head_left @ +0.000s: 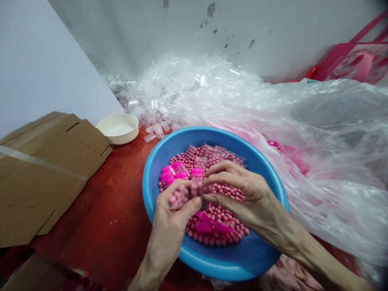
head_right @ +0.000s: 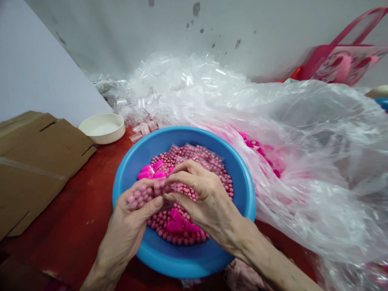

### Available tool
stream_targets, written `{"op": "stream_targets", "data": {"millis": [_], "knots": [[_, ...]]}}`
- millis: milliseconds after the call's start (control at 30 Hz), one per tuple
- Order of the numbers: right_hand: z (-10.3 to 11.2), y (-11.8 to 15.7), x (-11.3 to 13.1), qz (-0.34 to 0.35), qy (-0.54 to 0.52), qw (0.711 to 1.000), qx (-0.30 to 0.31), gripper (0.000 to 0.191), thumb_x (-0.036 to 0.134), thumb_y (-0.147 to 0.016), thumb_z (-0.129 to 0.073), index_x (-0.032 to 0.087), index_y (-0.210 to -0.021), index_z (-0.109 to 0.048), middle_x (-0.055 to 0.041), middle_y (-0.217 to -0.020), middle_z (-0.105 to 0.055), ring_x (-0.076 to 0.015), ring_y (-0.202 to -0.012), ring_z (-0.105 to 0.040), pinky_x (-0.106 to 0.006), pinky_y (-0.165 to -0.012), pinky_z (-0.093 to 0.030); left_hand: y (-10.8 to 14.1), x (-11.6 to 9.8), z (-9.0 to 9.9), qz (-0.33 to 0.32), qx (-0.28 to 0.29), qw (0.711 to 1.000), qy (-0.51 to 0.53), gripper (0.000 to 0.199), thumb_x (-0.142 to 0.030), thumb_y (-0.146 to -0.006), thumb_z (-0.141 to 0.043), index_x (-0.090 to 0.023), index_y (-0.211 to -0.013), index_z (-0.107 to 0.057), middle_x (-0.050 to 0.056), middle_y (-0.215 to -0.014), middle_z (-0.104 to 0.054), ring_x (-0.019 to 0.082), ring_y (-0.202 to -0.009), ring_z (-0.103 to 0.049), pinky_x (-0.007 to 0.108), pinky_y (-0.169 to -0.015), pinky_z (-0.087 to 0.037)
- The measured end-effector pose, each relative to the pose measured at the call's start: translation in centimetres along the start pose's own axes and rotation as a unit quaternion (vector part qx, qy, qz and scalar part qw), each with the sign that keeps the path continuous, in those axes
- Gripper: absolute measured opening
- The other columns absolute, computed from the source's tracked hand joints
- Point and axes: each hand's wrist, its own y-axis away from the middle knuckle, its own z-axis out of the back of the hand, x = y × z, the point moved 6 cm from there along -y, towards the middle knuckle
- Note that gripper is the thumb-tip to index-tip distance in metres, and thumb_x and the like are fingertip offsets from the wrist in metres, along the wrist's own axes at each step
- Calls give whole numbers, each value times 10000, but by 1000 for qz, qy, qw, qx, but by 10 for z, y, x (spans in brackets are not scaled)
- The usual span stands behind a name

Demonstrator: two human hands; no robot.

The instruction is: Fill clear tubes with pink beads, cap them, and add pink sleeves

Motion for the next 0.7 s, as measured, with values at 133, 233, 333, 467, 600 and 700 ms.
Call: {"op": "stream_targets", "data": {"millis": [133, 233, 333, 467, 600, 700], "knots": [[-4, 0, -2, -6, 7, 999, 44, 102, 120, -779, -658, 167, -862, -622, -39, -904, -609, -154, -840, -585, -301, -717, -485, 1, 2, 2, 7, -6, 1000, -10, 180, -133, -731, -712, -233, -877, -678, -37, -790, -648, 97, -748, -593, 180, -699, -499], [0, -1, 1, 7, 19, 999, 26, 101, 121, -765, -675, 169, -840, -629, -39, -929, -596, -148, -855, -581, -291, -728, -479, 2, 1, 2, 9, -5, 1000, -7, 175, -129, -728, -713, -228, -868, -679, -35, -777, -647, 95, -729, -585, 175, -680, -489], [-3, -2, 4, 21, -12, 999, 27, 169, 76, -762, -663, 170, -901, -642, -35, -931, -596, -132, -841, -590, -264, -717, -486, 2, -1, 0, 3, 8, 1000, -10, 147, -102, -731, -697, -207, -831, -676, -32, -768, -632, 98, -741, -576, 174, -683, -477], [-9, -2, 2, 4, -46, 998, 39, 160, 77, -757, -672, 170, -886, -659, -26, -912, -608, -122, -817, -602, -248, -713, -490, 2, -1, 0, 5, 3, 1000, -13, 150, -97, -731, -696, -204, -835, -675, -37, -757, -626, 90, -736, -574, 162, -683, -476], [0, 1, -1, -2, -58, 998, -1, 344, 138, -756, -694, 229, -1081, -624, -31, -1031, -615, -153, -952, -586, -289, -812, -481, 2, -2, 1, 2, -16, 1000, 21, 172, -102, -733, -703, -220, -857, -681, -50, -765, -661, 74, -731, -601, 152, -711, -499], [11, 6, -17, -67, -94, 992, -47, 252, 226, -793, -668, 243, -1042, -631, -16, -1009, -631, -153, -930, -598, -280, -794, -492, 1, -3, -1, 3, -18, 998, 54, 170, -80, -741, -685, -195, -866, -680, -22, -828, -704, 109, -789, -646, 216, -770, -533]]}}
